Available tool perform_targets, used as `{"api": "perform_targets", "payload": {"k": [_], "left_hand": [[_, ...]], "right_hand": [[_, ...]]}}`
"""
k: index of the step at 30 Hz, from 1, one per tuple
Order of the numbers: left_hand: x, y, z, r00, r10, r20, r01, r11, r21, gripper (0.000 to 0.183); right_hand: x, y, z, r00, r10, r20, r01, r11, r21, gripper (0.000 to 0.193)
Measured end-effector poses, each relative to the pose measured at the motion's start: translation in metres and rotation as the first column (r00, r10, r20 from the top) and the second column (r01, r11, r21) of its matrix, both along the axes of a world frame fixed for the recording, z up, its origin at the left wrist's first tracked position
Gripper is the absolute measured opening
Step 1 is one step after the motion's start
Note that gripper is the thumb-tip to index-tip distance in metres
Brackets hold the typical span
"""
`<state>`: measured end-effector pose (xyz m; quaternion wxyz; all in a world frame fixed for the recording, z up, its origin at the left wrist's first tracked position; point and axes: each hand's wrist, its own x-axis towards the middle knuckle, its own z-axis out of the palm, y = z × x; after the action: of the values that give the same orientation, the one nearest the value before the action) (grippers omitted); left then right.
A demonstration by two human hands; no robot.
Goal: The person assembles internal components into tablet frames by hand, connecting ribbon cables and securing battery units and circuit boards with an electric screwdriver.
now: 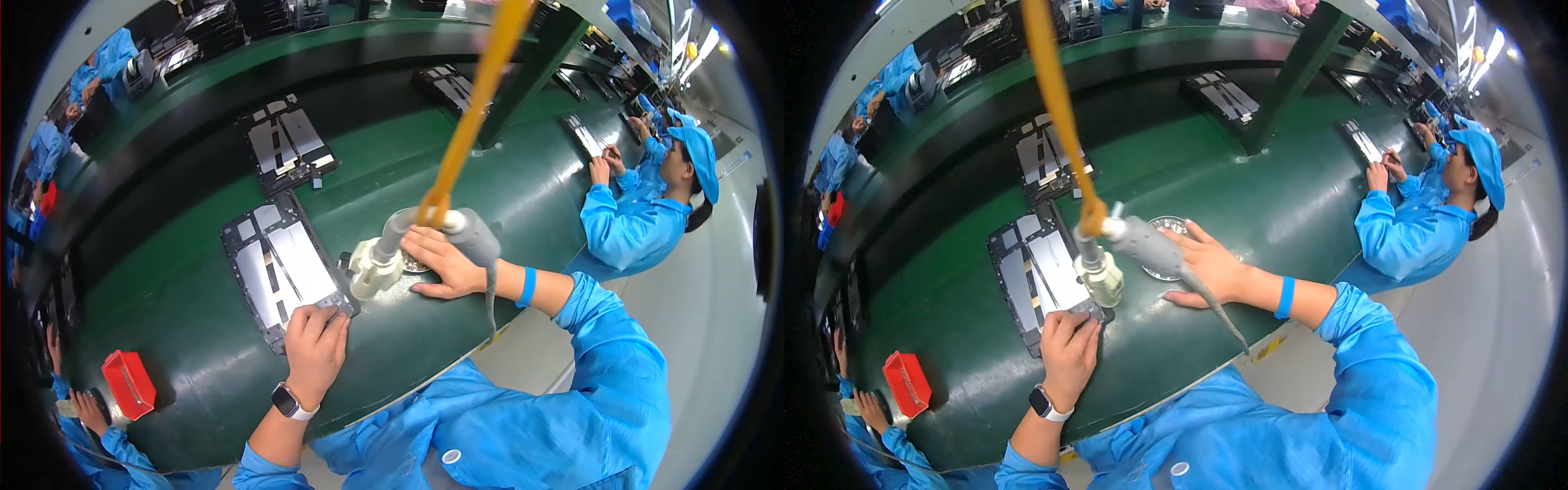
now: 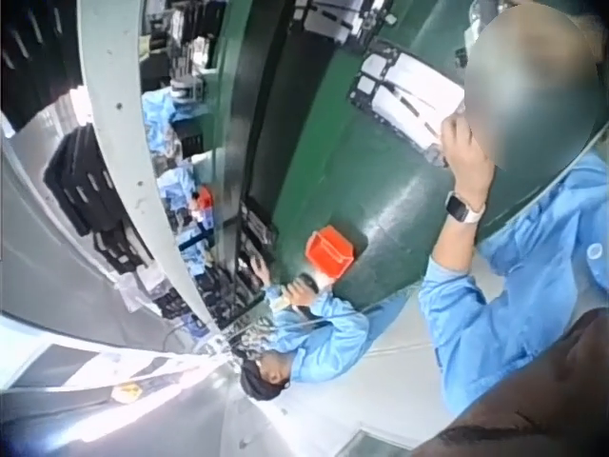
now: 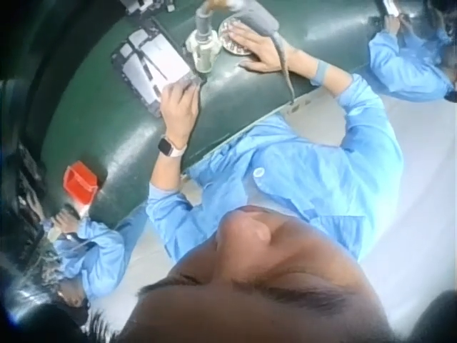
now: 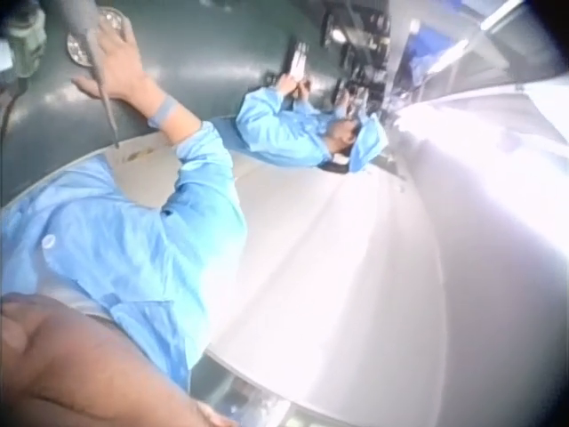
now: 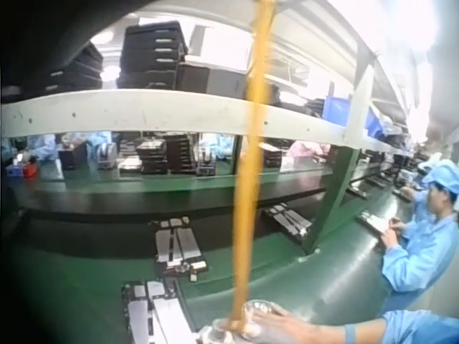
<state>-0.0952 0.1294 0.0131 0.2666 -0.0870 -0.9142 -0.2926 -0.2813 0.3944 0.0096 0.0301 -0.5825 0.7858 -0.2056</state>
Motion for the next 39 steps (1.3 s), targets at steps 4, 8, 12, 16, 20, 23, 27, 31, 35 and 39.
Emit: {"api": "perform_targets", "payload": {"k": [4, 8, 12, 16, 20, 23, 27, 31, 35, 39], "left_hand": [[0.005, 0.0, -0.005, 1.0, 0.012, -0.016, -0.013, 1.0, -0.024, 0.019], [0.002, 0.001, -0.009, 0.998, 0.014, -0.053, -0.016, 0.999, -0.035, 0.018], [0.003, -0.004, -0.011, 0.999, -0.012, -0.039, 0.01, 0.998, -0.062, 0.016], [0.001, -0.008, -0.011, 0.995, -0.08, -0.068, 0.067, 0.984, -0.167, 0.015], [0.001, -0.005, -0.009, 0.999, -0.029, -0.024, 0.027, 0.995, -0.097, 0.016], [0.005, -0.005, -0.01, 1.0, -0.015, 0.007, 0.016, 0.994, -0.11, 0.018], [0.002, -0.001, -0.01, 1.0, -0.026, 0.016, 0.028, 0.994, -0.107, 0.019], [0.004, -0.001, -0.007, 1.0, -0.005, -0.001, 0.005, 0.995, -0.104, 0.018], [0.003, -0.003, -0.008, 1.0, 0.005, 0.009, -0.004, 0.995, -0.1, 0.019], [0.001, -0.001, -0.004, 1.0, 0.001, 0.027, 0.002, 0.994, -0.113, 0.021]], "right_hand": [[0.018, 0.018, 0.016, 0.995, 0.02, -0.098, -0.015, 0.999, 0.051, 0.067], [0.016, -0.004, 0.012, 0.996, 0.032, -0.079, -0.025, 0.996, 0.089, 0.067], [-0.001, -0.023, 0.006, 0.973, -0.207, -0.106, 0.194, 0.974, -0.12, 0.062], [0.004, -0.025, 0.002, 0.926, -0.376, -0.02, 0.368, 0.914, -0.17, 0.07], [0.029, -0.022, 0.004, 0.903, -0.425, -0.066, 0.419, 0.904, -0.082, 0.077], [0.053, -0.013, 0.018, 0.932, -0.339, -0.128, 0.351, 0.932, 0.092, 0.078], [0.061, -0.008, 0.019, 0.979, -0.172, -0.108, 0.187, 0.971, 0.15, 0.074], [0.037, -0.01, 0.018, 0.965, -0.191, -0.181, 0.217, 0.966, 0.137, 0.07], [0.031, 0.026, 0.008, 0.992, -0.113, -0.062, 0.118, 0.989, 0.084, 0.068], [0.034, 0.018, 0.001, 0.999, 0.05, -0.02, -0.049, 0.997, 0.053, 0.065]]}}
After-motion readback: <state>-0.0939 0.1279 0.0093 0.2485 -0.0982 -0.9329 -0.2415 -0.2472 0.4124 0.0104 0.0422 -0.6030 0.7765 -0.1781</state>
